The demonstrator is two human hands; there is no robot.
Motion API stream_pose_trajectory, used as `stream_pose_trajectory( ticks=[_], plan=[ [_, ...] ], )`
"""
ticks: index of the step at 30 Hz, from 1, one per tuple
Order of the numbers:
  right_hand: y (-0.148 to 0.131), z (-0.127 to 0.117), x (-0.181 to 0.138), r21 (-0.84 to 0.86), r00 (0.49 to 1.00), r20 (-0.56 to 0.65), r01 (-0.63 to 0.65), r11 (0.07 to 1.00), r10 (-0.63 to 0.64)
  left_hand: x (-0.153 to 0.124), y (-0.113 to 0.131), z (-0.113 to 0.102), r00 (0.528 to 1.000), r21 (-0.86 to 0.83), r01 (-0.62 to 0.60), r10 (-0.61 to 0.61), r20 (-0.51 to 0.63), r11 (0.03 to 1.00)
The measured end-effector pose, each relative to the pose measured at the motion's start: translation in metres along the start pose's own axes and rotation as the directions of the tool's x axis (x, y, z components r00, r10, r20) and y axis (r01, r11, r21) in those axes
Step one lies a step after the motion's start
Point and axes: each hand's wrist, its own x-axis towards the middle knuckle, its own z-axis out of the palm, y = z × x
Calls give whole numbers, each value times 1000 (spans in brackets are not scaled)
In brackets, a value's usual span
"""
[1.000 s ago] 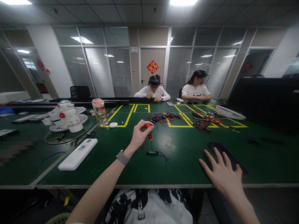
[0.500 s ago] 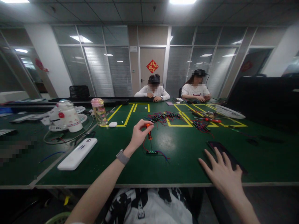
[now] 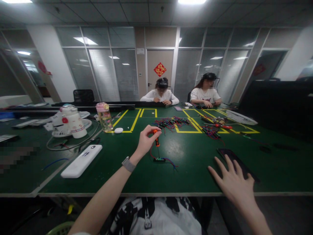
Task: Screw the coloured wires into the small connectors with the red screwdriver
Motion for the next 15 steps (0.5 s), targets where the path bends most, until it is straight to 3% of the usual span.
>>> stream_pose_trajectory(
  ticks=[15],
  plan=[
    [1,4,0,13,1000,-23,1,1000,-1,0,-3,1,1000,11,-8,8,-5,1000]
  ],
)
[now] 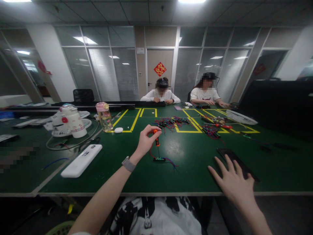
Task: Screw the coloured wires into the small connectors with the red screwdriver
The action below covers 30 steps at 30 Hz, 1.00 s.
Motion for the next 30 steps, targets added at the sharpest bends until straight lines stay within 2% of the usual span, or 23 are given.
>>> stream_pose_trajectory(
  ticks=[8,30],
  plan=[
    [0,-1,0,-18,999,40,-5,1000,5,0,2,-1,1000,-11,-1,1,5,1000],
    [-1,-2,-1,-37,999,33,-5,999,7,0,-1,-1,1000,-25,-10,10,8,1000]
  ],
)
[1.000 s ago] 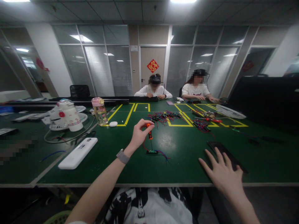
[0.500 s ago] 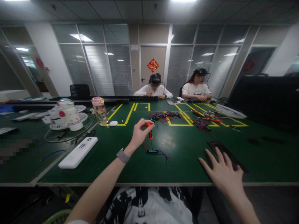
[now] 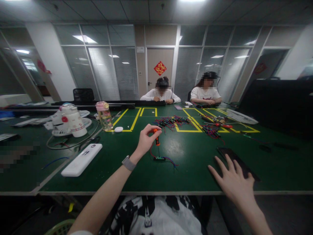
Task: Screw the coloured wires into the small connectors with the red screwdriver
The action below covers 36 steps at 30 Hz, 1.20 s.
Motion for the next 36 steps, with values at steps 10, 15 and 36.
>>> stream_pose_trajectory(
  ticks=[10,15,36],
  plan=[
    [-1,-1,0,15,1000,15,-15,1000,15,0,1,0,1000,2,-1,1,8,1000],
    [-3,-5,0,9,999,30,-25,1000,25,-1,3,0,1000,-3,7,-6,8,1000],
    [-3,-7,0,31,999,42,-34,999,33,0,2,0,1000,-16,10,-10,7,1000]
  ],
)
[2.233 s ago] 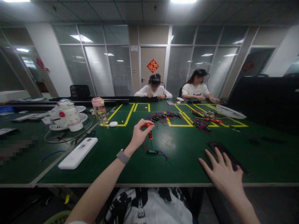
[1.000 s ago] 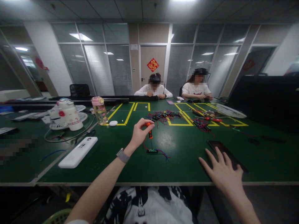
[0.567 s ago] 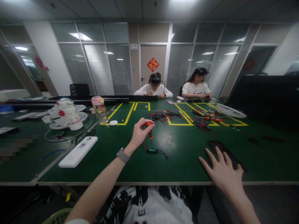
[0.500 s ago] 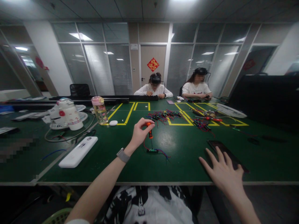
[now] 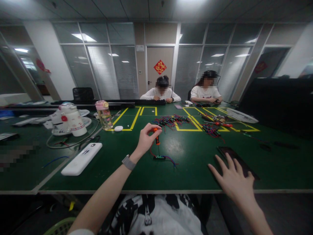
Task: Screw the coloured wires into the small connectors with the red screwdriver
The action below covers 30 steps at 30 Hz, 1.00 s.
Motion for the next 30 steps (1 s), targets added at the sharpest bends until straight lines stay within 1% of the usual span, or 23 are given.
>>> stream_pose_trajectory(
  ticks=[7,11,18,30],
  plan=[
    [1,2,0,12,1000,-22,8,1000,-7,-1,0,0,1000,15,-1,1,2,1000],
    [1,3,0,22,1000,-27,9,1000,-9,-2,3,0,1000,42,-26,26,-13,999],
    [0,-1,-1,14,1000,-3,4,1000,-4,-5,8,0,997,32,-57,55,51,998],
    [0,1,0,18,1000,1,-1,1000,1,-6,10,0,997,15,-40,39,67,999]
  ],
)
